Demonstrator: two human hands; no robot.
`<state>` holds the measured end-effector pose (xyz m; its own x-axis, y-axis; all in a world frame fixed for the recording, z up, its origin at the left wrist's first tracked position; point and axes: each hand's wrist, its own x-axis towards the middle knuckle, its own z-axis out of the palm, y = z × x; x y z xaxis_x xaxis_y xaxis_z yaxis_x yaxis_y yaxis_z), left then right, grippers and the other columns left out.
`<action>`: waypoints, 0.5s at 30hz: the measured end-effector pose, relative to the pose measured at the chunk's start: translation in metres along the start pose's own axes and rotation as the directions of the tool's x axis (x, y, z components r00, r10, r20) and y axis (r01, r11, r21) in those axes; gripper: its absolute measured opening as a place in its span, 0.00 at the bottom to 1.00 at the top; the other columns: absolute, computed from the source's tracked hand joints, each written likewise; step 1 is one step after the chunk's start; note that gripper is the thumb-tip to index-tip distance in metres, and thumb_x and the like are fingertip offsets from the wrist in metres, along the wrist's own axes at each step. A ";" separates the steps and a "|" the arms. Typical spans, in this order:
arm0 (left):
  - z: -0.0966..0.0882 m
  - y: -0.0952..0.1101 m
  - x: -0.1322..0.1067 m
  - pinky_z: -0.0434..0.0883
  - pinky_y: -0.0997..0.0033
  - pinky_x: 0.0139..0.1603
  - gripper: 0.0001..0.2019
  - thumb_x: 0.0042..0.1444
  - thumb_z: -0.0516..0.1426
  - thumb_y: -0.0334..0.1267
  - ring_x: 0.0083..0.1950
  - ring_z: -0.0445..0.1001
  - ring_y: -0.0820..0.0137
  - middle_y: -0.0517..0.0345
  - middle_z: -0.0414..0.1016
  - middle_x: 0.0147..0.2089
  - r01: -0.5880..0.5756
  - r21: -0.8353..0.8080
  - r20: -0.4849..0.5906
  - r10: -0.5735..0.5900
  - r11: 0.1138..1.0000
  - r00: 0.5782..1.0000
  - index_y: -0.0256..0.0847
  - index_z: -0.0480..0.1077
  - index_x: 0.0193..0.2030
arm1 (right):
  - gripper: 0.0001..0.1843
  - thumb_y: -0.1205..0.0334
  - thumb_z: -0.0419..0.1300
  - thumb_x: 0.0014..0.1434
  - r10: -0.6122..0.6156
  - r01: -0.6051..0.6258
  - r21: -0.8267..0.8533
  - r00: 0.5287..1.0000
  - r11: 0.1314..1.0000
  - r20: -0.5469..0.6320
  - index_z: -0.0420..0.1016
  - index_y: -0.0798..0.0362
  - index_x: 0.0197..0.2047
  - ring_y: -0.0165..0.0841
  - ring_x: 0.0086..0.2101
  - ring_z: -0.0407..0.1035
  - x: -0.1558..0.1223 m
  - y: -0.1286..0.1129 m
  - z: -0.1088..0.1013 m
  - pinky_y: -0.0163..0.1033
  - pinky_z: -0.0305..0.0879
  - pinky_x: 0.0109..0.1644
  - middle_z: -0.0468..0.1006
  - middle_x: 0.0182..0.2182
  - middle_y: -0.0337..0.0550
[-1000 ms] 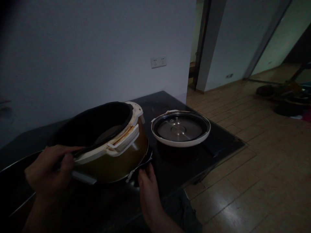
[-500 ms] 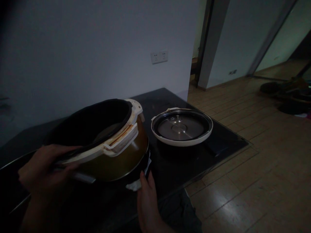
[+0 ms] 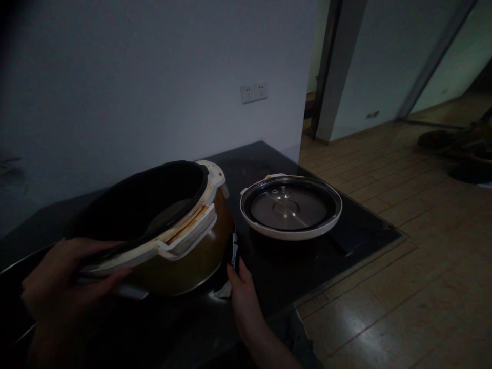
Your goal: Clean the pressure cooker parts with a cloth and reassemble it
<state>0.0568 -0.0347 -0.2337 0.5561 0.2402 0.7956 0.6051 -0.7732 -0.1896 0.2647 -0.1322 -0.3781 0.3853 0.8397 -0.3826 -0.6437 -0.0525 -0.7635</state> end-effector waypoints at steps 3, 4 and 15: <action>0.001 -0.001 -0.001 0.65 0.68 0.33 0.11 0.53 0.62 0.45 0.30 0.72 0.66 0.57 0.75 0.31 0.005 0.013 0.011 -0.005 1.000 1.000 0.39 0.73 0.38 | 0.29 0.49 0.68 0.46 0.012 -0.012 -0.021 0.999 1.000 0.030 0.76 0.50 0.51 0.44 0.61 0.60 0.005 -0.003 -0.007 0.51 0.54 0.64 0.74 0.56 0.44; 0.001 -0.001 -0.002 0.65 0.68 0.33 0.12 0.53 0.62 0.45 0.30 0.72 0.66 0.57 0.76 0.31 0.003 0.017 0.007 -0.003 1.000 1.000 0.39 0.73 0.38 | 0.29 0.49 0.68 0.46 0.024 -0.023 -0.022 0.999 0.999 0.047 0.76 0.50 0.52 0.44 0.62 0.60 0.006 -0.004 -0.009 0.51 0.53 0.65 0.73 0.57 0.44; 0.000 0.003 0.001 0.65 0.67 0.34 0.12 0.57 0.59 0.47 0.31 0.73 0.67 0.56 0.77 0.32 0.001 0.004 0.010 -0.001 1.000 1.000 0.40 0.71 0.40 | 0.40 0.41 0.55 0.59 -0.024 0.016 -0.106 0.997 0.994 -0.075 0.52 0.49 0.69 0.38 0.68 0.40 -0.027 0.040 0.030 0.50 0.40 0.70 0.47 0.70 0.40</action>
<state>0.0595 -0.0368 -0.2335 0.5613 0.2463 0.7901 0.6074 -0.7710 -0.1911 0.2090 -0.1404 -0.3827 0.4492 0.7981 -0.4016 -0.5633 -0.0959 -0.8207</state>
